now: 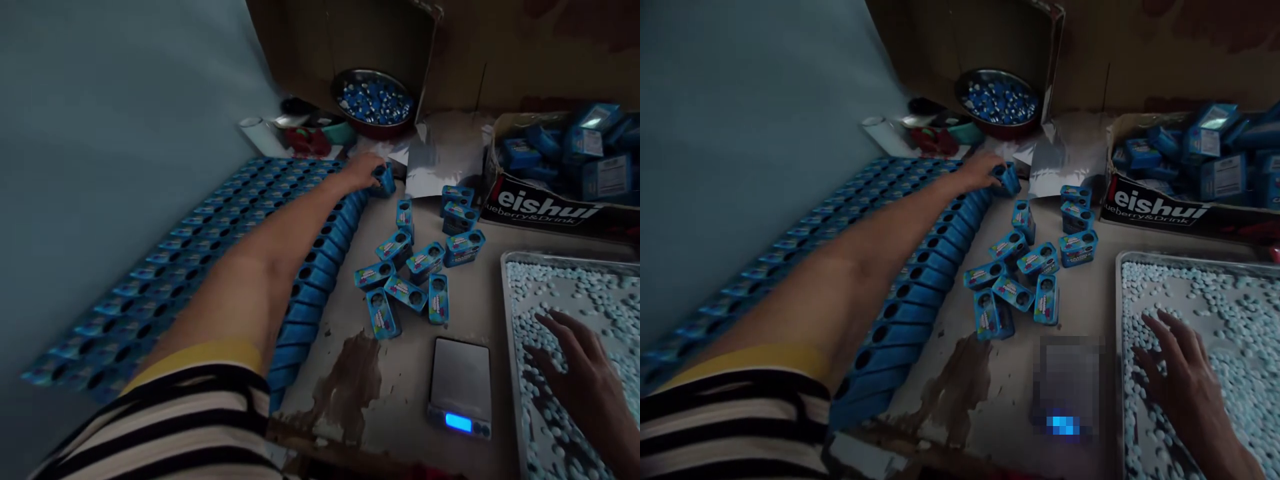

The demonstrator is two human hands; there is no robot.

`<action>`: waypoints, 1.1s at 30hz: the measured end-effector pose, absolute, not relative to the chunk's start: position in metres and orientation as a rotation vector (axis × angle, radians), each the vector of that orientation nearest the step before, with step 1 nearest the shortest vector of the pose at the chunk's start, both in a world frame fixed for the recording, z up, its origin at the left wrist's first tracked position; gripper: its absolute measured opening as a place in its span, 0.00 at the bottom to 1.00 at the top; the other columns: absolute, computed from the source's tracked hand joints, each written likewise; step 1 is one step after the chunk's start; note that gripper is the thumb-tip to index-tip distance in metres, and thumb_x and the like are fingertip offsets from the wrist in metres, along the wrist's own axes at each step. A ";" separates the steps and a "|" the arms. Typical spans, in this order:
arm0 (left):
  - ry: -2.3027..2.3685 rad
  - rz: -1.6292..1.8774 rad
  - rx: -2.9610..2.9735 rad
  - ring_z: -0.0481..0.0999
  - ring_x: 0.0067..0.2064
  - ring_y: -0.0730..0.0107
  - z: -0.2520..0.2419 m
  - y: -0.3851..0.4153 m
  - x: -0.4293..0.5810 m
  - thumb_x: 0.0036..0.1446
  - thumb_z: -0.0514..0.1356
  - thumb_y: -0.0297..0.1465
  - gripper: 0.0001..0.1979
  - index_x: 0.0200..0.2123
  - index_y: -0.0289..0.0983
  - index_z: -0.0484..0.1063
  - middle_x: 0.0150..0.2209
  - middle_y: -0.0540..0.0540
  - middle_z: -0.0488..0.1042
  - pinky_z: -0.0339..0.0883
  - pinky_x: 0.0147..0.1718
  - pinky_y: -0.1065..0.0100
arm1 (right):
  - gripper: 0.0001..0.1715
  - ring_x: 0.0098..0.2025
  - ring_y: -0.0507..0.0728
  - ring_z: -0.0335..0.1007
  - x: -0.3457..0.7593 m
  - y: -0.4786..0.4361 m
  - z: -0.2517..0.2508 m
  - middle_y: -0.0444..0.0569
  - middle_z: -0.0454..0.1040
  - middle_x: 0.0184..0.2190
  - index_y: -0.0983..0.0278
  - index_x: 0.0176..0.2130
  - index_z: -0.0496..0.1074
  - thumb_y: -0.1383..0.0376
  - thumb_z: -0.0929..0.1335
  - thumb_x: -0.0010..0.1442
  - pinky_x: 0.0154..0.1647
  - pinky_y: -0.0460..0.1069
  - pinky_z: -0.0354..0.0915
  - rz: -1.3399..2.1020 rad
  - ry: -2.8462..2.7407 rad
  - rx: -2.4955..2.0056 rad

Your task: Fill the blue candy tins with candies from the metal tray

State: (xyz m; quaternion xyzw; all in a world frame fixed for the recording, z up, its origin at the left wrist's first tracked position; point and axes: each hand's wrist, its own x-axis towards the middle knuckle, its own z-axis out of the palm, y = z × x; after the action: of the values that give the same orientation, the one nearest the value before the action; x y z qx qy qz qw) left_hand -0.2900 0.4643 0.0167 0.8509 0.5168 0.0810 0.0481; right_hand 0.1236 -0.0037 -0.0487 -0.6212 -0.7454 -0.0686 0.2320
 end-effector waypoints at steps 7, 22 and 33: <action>1.750 0.496 2.542 0.70 0.67 0.45 0.003 0.460 -0.292 0.57 0.72 0.28 0.30 0.63 0.37 0.74 0.64 0.35 0.74 0.64 0.69 0.46 | 0.25 0.58 0.73 0.79 0.119 -0.002 -0.048 0.62 0.74 0.63 0.55 0.67 0.70 0.55 0.70 0.75 0.50 0.66 0.79 -0.093 -2.048 -1.712; 1.799 0.170 2.396 0.80 0.60 0.44 0.063 0.321 -0.205 0.59 0.69 0.32 0.42 0.73 0.35 0.59 0.57 0.34 0.81 0.73 0.57 0.56 | 0.20 0.52 0.67 0.83 0.134 -0.002 -0.047 0.59 0.77 0.60 0.59 0.63 0.74 0.56 0.68 0.77 0.41 0.56 0.79 -0.280 -2.074 -1.753; 0.811 -0.067 2.704 0.84 0.57 0.39 0.117 0.053 -0.182 0.69 0.65 0.37 0.25 0.67 0.44 0.70 0.58 0.42 0.84 0.78 0.54 0.48 | 0.29 0.64 0.77 0.69 0.158 0.013 -0.058 0.69 0.73 0.63 0.65 0.65 0.75 0.52 0.69 0.73 0.63 0.74 0.70 -0.098 -2.090 -1.947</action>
State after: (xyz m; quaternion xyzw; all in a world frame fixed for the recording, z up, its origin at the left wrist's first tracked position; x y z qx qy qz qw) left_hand -0.1823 0.0533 0.1170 0.9455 0.2834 -0.0235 0.1583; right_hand 0.1577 0.0130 -0.0583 -0.6743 -0.7240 -0.0340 0.1415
